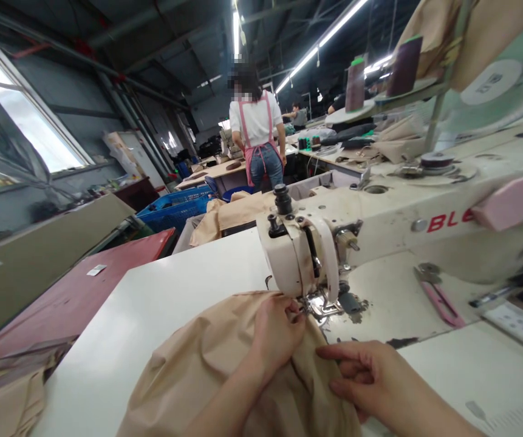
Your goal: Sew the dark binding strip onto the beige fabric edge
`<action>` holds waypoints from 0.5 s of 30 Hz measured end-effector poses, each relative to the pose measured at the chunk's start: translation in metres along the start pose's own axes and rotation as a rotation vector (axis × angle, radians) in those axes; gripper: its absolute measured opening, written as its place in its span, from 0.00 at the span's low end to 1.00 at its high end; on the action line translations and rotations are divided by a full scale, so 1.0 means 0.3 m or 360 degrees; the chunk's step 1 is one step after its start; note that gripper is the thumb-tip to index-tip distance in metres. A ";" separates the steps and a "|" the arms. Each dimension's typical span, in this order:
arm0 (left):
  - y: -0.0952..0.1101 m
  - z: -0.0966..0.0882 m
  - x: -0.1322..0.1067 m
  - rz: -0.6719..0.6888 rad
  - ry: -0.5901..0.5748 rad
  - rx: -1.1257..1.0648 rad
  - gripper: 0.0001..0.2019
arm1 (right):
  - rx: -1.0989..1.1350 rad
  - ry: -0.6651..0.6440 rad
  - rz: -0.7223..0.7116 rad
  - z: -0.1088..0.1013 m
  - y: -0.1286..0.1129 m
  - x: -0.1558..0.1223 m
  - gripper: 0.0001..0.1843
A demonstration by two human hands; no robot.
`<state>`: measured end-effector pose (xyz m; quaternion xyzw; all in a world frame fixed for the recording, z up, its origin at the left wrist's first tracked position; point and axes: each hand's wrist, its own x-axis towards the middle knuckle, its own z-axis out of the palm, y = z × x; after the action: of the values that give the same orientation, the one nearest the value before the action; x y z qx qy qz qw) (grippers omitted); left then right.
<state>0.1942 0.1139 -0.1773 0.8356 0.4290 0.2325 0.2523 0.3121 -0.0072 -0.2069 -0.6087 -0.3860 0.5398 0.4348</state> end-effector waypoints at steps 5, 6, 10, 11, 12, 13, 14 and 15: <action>-0.016 0.014 0.004 -0.0004 0.0025 0.0019 0.03 | 0.0054 0.0051 0.0022 0.005 0.001 0.005 0.24; -0.020 0.020 0.005 0.0003 0.0031 0.0026 0.03 | 0.0058 0.0052 0.0019 0.007 0.004 0.007 0.24; -0.031 0.031 0.027 0.0044 0.0060 0.0059 0.03 | -0.0017 0.0041 -0.0036 0.006 0.013 0.020 0.23; -0.031 0.023 0.034 0.0067 0.0066 0.0069 0.03 | -0.0041 0.0032 -0.0049 0.002 0.014 0.020 0.23; -0.029 0.009 0.037 0.0096 0.0077 0.0083 0.02 | -0.0097 0.0036 -0.0095 -0.004 0.013 0.016 0.23; -0.025 -0.008 0.033 0.0126 0.0101 0.0101 0.03 | -0.0214 0.0070 -0.0183 -0.013 0.013 0.009 0.22; -0.018 -0.027 0.020 0.0150 0.0137 0.0123 0.06 | -0.0383 0.0119 -0.0328 -0.023 0.013 -0.002 0.19; -0.010 -0.043 -0.006 0.0191 0.0188 0.0160 0.09 | -0.0576 0.0189 -0.0510 -0.034 0.015 -0.018 0.16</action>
<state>0.1837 0.1170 -0.1697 0.8563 0.4035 0.2742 0.1698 0.3216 -0.0149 -0.2091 -0.6383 -0.5418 0.3495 0.4206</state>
